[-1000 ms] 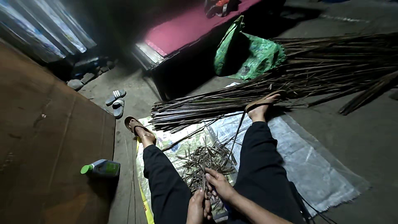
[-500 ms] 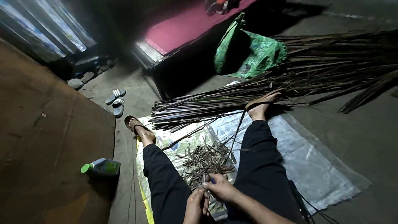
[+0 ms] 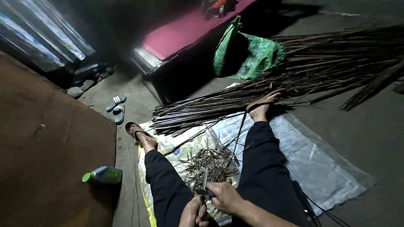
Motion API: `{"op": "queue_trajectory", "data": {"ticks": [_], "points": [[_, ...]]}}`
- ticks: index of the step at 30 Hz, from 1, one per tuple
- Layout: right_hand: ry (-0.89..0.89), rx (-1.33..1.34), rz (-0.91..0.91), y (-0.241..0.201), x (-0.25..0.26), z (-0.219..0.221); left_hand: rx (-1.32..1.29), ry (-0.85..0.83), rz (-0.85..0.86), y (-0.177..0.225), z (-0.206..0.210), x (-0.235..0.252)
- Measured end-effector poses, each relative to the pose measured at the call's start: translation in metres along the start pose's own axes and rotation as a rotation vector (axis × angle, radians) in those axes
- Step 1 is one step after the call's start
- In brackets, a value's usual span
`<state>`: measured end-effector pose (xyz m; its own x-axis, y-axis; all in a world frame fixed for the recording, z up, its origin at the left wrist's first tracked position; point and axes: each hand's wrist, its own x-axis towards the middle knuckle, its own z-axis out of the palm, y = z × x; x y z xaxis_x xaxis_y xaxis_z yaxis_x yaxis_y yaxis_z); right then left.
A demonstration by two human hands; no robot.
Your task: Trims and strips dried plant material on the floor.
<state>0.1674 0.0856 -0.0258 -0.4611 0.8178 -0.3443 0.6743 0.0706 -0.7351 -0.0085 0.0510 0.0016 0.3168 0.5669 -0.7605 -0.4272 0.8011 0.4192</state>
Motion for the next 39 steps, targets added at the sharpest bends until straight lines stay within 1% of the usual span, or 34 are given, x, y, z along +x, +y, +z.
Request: {"op": "queue_trajectory", "data": {"ticks": [1,3,5,7,9,12,14,16,18,19,21,24,26,28,29,31,33,35,37,39], "points": [[0.018,-0.045,-0.049,0.000,-0.001,0.005,-0.032,-0.046,-0.013,-0.001,0.000,-0.001],[0.056,-0.128,-0.092,0.005,0.001,0.005,-0.074,-0.123,-0.035,-0.003,-0.001,-0.002],[0.109,-0.189,-0.124,0.013,0.005,0.005,-0.110,-0.145,-0.047,-0.006,-0.002,-0.003],[0.105,-0.204,-0.100,0.018,0.008,0.005,-0.137,-0.146,-0.060,-0.009,-0.002,-0.004],[0.059,-0.204,-0.036,0.022,0.012,0.000,-0.161,-0.159,-0.070,-0.012,-0.003,-0.004],[-0.061,-0.185,0.137,0.027,0.023,-0.014,-0.137,-0.160,-0.064,-0.013,-0.008,-0.007],[-0.084,-0.178,0.272,0.033,0.030,-0.025,-0.108,-0.162,-0.064,-0.014,-0.011,-0.010],[-0.070,-0.150,0.403,0.036,0.036,-0.035,-0.076,-0.140,-0.058,-0.014,-0.012,-0.012],[-0.041,-0.105,0.458,0.032,0.034,-0.042,-0.051,-0.082,-0.043,-0.015,-0.012,-0.013],[-0.029,-0.072,0.462,0.028,0.031,-0.043,-0.033,-0.053,-0.035,-0.015,-0.011,-0.013],[-0.032,0.046,0.400,0.023,0.023,-0.039,0.005,0.002,-0.022,-0.014,-0.009,-0.010],[0.002,0.445,0.247,0.016,0.010,-0.017,0.088,0.067,-0.014,-0.010,-0.002,-0.005],[-0.018,0.667,0.264,0.008,0.008,-0.007,0.112,0.071,-0.016,-0.009,0.004,-0.003],[-0.017,0.765,0.306,0.004,0.011,-0.006,0.155,0.054,-0.014,-0.009,0.008,-0.002],[0.013,0.781,0.325,0.003,0.014,-0.008,0.191,0.041,-0.002,-0.009,0.008,-0.003],[0.113,0.770,0.372,0.004,0.020,-0.019,0.264,0.014,0.034,-0.011,0.003,-0.007],[0.234,0.750,0.421,0.010,0.024,-0.026,0.307,0.022,0.064,-0.012,-0.002,-0.013],[0.279,0.654,0.400,0.015,0.022,-0.027,0.317,0.035,0.079,-0.012,-0.007,-0.016],[0.200,0.468,0.322,0.014,0.012,-0.024,0.296,0.055,0.091,-0.013,-0.010,-0.014],[0.047,0.243,0.204,0.003,0.001,-0.014,0.277,0.081,0.089,-0.013,-0.007,-0.010]]}}
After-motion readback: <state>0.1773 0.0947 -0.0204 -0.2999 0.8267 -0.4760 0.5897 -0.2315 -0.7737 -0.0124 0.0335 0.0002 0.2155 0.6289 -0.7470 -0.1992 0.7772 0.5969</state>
